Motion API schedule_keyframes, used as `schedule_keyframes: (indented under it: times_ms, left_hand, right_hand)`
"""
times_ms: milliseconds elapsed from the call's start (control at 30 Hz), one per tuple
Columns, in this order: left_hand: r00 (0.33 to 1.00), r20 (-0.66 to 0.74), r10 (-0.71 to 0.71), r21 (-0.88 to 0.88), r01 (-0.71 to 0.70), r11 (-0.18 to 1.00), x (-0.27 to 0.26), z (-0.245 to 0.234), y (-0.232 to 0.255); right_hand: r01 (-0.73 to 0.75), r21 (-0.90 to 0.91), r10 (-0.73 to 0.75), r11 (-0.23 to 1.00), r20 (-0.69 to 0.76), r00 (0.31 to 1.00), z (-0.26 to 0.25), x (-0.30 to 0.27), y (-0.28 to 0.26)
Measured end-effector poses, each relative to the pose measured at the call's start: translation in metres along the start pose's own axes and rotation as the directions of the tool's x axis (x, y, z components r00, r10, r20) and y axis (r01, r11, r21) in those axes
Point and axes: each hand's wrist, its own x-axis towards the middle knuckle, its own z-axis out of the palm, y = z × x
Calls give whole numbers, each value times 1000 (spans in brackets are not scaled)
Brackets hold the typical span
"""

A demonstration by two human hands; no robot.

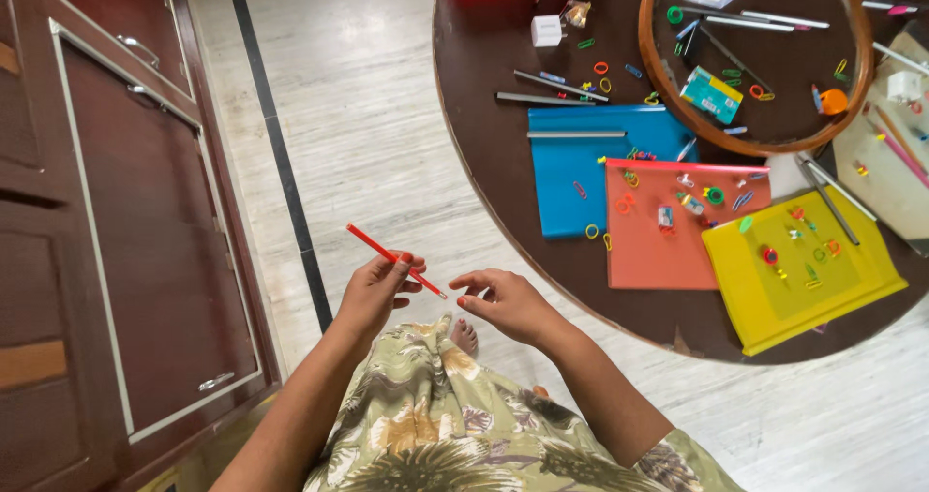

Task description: The person sorts pens and pencils from a cluttered table into red and green plastic trays. They pick up writing instruments one by one, place them into the red tray first, then transfer some to a green tray, continuing to gather more pens and pencils from the table surface.

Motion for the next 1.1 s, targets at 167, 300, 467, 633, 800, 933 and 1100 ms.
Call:
schedule_keyframes:
  times_ms: [167, 300, 467, 633, 800, 933, 1100]
  left_hand:
    - [1000, -9, 30, 76, -30, 997, -24, -10, -3]
    - [999, -22, 23, 171, -19, 985, -50, -22, -2]
    - [998, -35, 55, 165, -48, 985, -83, -43, -11]
    - [999, -47, 27, 169, -19, 985, -114, -59, -32]
    - [999, -28, 34, 171, -29, 985, -133, -63, -55]
    - [1000, -3, 17, 185, -16, 983, -146, -64, -78]
    - [999, 37, 14, 215, -22, 976, -154, -68, -100]
  right_hand:
    - [-114, -21, 112, 993, -45, 993, 26, -28, 50]
    - [-187, -91, 172, 978, -153, 973, 50, -51, 118]
    - [-502, -207, 450, 840, -251, 857, 86, -107, 224]
    - [-701, -289, 650, 652, -263, 713, 125, -183, 315]
    - [-825, -225, 698, 519, -447, 560, 158, -242, 368]
    - [-948, 6, 824, 319, -496, 274, 182, -268, 386]
    - [-925, -4, 808, 381, -485, 334, 208, -274, 408]
